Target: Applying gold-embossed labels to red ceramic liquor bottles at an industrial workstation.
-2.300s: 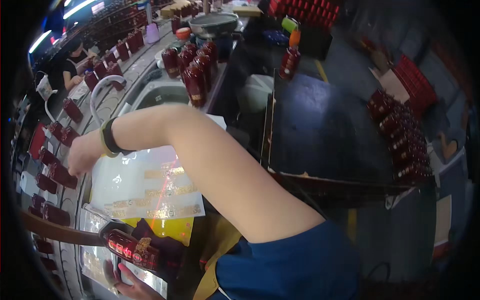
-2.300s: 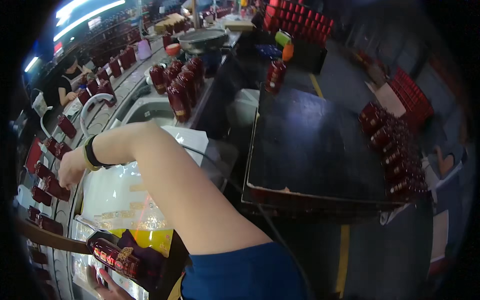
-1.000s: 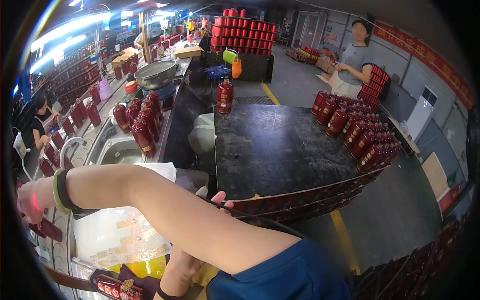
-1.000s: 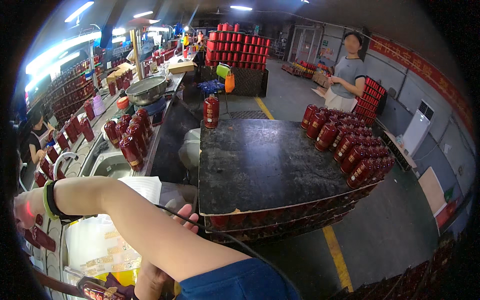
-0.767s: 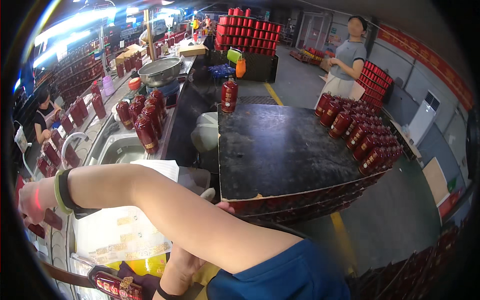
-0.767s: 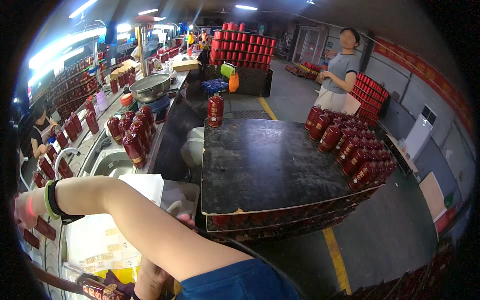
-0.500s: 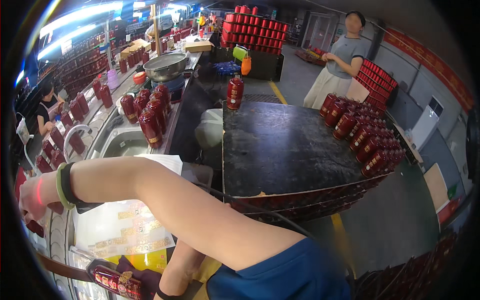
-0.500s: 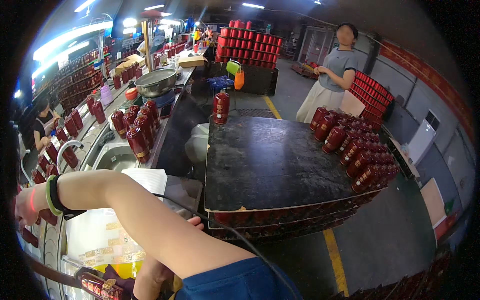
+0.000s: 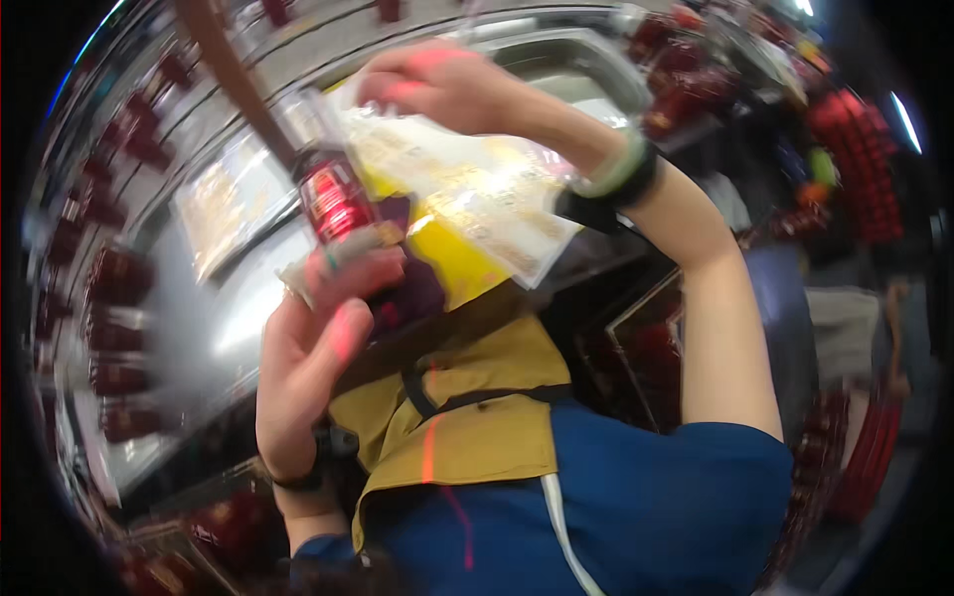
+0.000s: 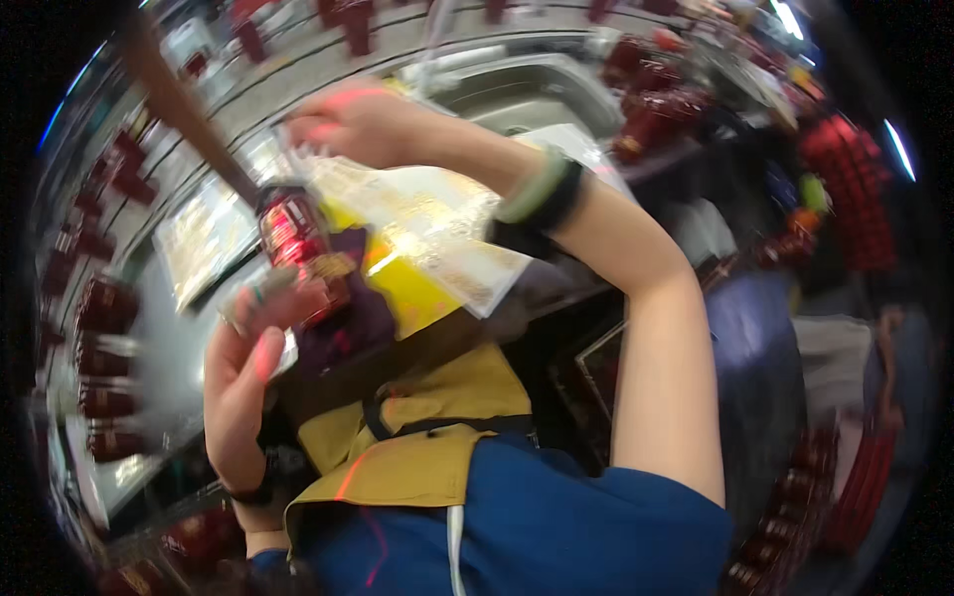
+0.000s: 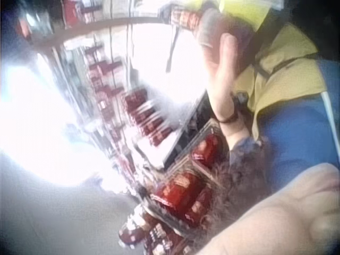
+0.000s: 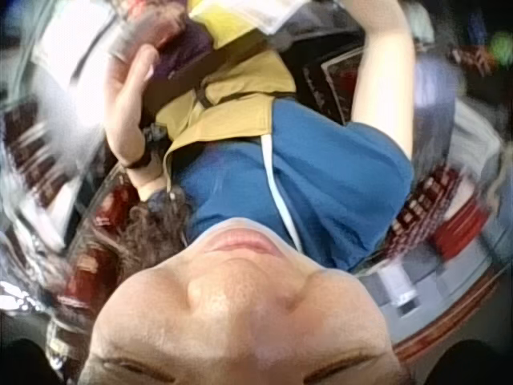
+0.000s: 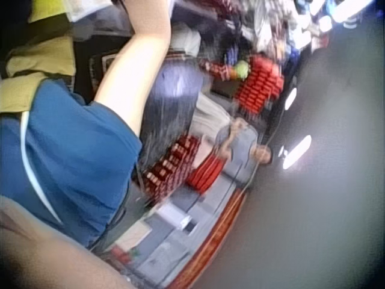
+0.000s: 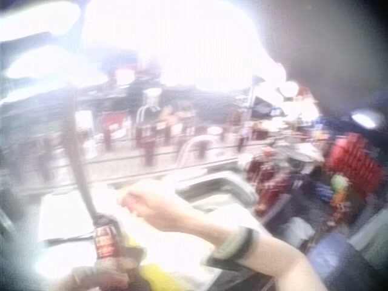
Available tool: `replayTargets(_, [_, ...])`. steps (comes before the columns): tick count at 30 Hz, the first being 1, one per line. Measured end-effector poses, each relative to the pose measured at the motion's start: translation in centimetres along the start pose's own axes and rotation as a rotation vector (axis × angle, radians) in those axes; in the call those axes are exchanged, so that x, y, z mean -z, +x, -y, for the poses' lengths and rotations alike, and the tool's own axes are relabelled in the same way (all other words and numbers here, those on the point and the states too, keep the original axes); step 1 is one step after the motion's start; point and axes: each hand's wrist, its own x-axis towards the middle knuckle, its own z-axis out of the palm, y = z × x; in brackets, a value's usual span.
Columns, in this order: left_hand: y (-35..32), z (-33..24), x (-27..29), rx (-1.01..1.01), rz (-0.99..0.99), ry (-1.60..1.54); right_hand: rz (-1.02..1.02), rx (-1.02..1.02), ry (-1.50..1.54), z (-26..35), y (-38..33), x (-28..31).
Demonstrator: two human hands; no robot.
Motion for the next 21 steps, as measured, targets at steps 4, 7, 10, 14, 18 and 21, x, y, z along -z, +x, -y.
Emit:
replayTargets(4, [-1.7, 3.9, 7.3, -0.072, -0.468, 0.143, 0.055, -0.256, 0.308, -3.4, -5.4, -4.8])
replayTargets(7, [-3.0, 7.1, 8.9, -0.014, -0.568, 0.197, 0.093, -0.385, 0.497, -3.5, -7.0, -9.2])
replayTargets(10, [-1.9, 10.5, 8.9, 0.052, -0.475, 0.078, 0.138, -0.479, 0.565, -2.9, -8.0, -11.6])
replayTargets(14, [0.2, 12.8, 8.4, 0.017, -0.414, 0.006, 0.153, -0.500, 0.494, -2.8, -7.6, -11.5])
replayTargets(18, [2.0, 13.1, 9.0, -0.039, -0.342, 0.657, 0.157, -0.381, 0.417, -4.0, -7.7, -11.9])
replayTargets(21, [2.2, 13.7, 9.7, 0.053, -0.382, 0.620, 0.234, -0.505, 0.443, -3.2, -7.1, -11.1])
